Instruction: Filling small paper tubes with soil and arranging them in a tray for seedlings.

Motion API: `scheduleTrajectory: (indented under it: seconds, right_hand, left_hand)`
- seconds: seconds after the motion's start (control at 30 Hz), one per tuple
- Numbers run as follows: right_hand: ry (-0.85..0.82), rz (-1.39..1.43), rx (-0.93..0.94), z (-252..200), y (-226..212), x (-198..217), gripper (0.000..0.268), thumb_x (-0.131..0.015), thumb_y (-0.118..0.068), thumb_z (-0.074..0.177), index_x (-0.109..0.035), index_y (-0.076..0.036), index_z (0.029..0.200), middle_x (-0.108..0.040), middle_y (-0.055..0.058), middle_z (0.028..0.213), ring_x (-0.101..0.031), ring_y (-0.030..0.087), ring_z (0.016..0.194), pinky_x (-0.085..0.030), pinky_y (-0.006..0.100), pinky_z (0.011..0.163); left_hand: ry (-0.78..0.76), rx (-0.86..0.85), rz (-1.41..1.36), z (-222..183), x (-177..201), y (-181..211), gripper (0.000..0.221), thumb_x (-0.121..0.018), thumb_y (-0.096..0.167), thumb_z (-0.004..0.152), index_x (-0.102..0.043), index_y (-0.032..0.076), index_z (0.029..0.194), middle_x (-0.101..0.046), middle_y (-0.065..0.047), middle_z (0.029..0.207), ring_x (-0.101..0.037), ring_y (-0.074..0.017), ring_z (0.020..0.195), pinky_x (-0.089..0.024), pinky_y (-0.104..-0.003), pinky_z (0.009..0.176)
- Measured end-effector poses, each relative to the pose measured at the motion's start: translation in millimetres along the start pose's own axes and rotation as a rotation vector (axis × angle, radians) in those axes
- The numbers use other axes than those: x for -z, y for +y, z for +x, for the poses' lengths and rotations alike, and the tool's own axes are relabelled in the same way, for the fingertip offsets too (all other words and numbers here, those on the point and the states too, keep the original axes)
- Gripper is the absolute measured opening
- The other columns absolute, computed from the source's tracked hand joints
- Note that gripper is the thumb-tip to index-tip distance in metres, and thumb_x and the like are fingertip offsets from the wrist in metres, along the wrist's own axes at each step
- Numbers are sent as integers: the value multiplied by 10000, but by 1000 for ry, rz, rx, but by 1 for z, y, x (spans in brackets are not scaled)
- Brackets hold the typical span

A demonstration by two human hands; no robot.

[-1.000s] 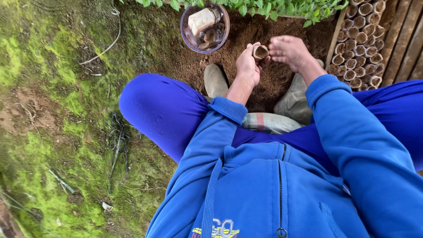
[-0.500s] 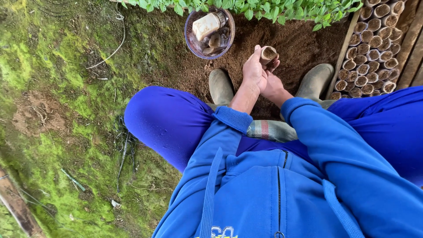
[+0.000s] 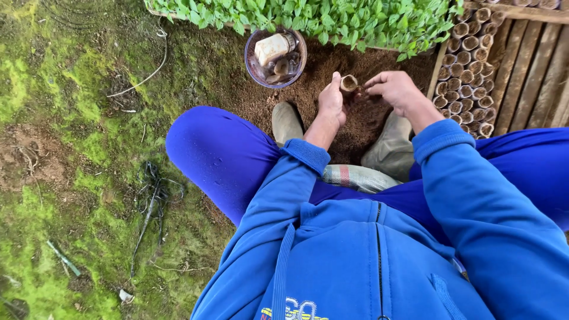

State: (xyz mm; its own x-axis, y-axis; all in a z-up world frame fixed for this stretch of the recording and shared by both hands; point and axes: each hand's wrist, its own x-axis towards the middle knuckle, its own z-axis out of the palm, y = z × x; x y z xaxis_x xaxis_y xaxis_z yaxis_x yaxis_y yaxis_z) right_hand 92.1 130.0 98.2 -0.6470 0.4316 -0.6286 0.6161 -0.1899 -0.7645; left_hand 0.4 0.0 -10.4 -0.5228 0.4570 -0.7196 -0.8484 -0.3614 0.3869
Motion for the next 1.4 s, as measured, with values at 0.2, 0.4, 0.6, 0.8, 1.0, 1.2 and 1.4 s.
scheduleTrajectory:
  seconds: [0.2, 0.4, 0.6, 0.8, 1.0, 1.2, 1.4]
  right_hand:
    - [-48, 29, 156, -65, -69, -1, 302, -665, 29, 896, -671, 30, 1198, -722, 198, 1009, -762, 205, 790, -669, 252, 658]
    - [29, -546, 300, -84, -85, -23, 344, -668, -68, 856, -787, -214, 1143, -742, 103, 1011, -718, 252, 933, -590, 413, 805]
    - [-15, -419, 377, -98, -95, -24, 436, -547, 53, 853, -751, -119, 1198, -743, 144, 1075, -708, 253, 998, -605, 390, 858]
    - [63, -181, 364, -76, -57, -17, 299, -691, -47, 943, -729, -104, 1235, -738, 96, 1098, -694, 166, 976, -611, 315, 795]
    - [41, 42, 258, -46, -19, -42, 345, -790, -193, 933, -701, -110, 1256, -728, 3, 1065, -669, 45, 952, -612, 178, 743]
    - [-1, 171, 220, -37, -9, -40, 328, -792, -194, 947, -702, -99, 1248, -739, 44, 1028, -714, 97, 866, -639, 236, 700]
    - [-35, 275, 246, -31, 0, -43, 424, -846, -131, 911, -670, -38, 1284, -736, 71, 1060, -764, 185, 872, -677, 347, 729]
  left_hand:
    - [-4, 27, 48, -11, -1, -5, 372, -588, 458, 1034, -631, 89, 1012, -713, -194, 871, -750, -359, 691, -698, -463, 632]
    - [-38, 40, 111, -24, -6, -3, 389, -580, 472, 1036, -629, 86, 1041, -705, -198, 891, -741, -358, 712, -691, -458, 655]
    - [-59, 52, 106, -39, -14, 6, 394, -575, 476, 1040, -623, 85, 1033, -713, -208, 901, -752, -362, 735, -688, -473, 676]
    - [-138, 69, 56, -47, -23, 9, 397, -598, 443, 1042, -668, 54, 1072, -705, -228, 915, -742, -369, 747, -686, -519, 663]
    - [-224, 67, 41, -39, -19, 2, 364, -615, 419, 1038, -662, 60, 1066, -680, -179, 883, -724, -347, 738, -677, -561, 656]
    - [-239, 62, 20, -35, -14, 1, 361, -608, 413, 1046, -672, 58, 1054, -679, -179, 892, -712, -331, 760, -674, -549, 665]
    - [-285, 58, 19, -23, -7, -5, 376, -550, 419, 1076, -633, 52, 1080, -685, -188, 927, -720, -319, 786, -660, -574, 706]
